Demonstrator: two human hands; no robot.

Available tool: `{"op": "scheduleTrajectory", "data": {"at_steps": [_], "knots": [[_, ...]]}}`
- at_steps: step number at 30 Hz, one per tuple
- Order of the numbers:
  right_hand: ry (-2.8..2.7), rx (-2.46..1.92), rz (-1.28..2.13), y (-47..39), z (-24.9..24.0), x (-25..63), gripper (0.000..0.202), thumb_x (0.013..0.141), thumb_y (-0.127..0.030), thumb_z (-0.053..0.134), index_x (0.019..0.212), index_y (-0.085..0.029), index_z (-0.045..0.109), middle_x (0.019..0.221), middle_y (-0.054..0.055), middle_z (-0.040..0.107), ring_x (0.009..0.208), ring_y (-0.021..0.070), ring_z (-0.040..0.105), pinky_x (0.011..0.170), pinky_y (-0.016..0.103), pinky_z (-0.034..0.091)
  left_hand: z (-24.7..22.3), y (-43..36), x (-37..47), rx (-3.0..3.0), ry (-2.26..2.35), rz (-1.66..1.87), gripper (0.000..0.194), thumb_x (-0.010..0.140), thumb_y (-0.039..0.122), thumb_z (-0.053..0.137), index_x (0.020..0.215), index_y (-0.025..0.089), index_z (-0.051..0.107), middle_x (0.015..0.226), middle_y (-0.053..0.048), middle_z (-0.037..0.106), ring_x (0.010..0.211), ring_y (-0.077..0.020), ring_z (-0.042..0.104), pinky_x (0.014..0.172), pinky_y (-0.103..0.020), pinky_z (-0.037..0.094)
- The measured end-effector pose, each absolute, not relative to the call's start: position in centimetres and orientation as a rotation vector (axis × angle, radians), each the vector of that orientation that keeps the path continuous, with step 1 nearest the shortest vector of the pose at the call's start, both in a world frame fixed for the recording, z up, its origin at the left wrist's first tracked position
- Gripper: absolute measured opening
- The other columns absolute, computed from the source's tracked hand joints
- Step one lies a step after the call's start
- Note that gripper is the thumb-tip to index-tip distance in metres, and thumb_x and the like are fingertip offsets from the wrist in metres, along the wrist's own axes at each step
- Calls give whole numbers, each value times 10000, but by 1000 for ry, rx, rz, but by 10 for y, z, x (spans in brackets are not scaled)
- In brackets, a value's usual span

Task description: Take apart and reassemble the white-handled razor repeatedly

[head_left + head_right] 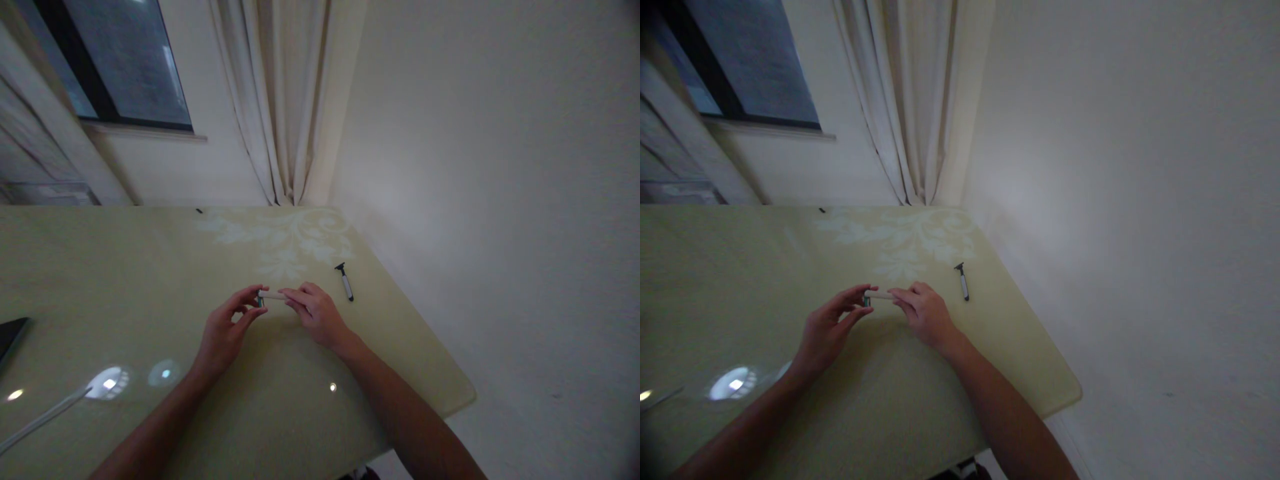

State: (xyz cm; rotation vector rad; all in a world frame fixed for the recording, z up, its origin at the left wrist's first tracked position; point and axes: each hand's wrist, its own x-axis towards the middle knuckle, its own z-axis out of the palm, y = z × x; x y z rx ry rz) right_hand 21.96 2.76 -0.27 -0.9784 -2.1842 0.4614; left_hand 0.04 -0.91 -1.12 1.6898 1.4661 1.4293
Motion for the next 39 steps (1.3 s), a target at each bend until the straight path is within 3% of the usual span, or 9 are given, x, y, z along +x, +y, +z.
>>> {"op": "scheduleTrajectory", "data": {"at_steps": [12,17,21,33,39], "knots": [[-2158,-891,539,30,-5,222,320,1066,-324,586,1327,-223,742,891,44,623,845,173,591,789,273,472,-11,-10,1,1647,1440,1451,449,867,448,737,1262,238,701,1159,-71,817,915,-215,763,891,-375,608],[-2112,-942,522,30,-4,222,312,1066,-317,586,1311,-216,750,890,46,624,839,170,590,796,275,472,-12,-10,2,1661,1502,1446,463,853,480,754,1241,230,723,1034,-55,832,865,-211,756,851,-357,609],[-2166,-925,542,29,-5,222,324,1071,-331,577,1336,-237,737,894,43,622,856,173,592,800,273,472,-11,-9,2,1685,1451,1463,458,879,483,730,1265,238,698,1157,-64,819,895,-204,761,872,-358,610],[-2176,-941,553,33,-7,223,302,1052,-301,614,1312,-233,752,894,40,633,839,168,598,791,266,467,-15,-8,-4,1786,1503,1489,455,894,531,721,1238,234,717,1105,-76,833,877,-222,773,821,-363,614],[-2054,-985,435,52,0,241,308,1067,-319,562,1271,-214,766,930,56,639,840,176,598,791,282,478,-6,-9,-9,1811,1490,1562,407,912,465,723,1251,241,690,1147,-69,821,855,-201,750,806,-346,600]]}}
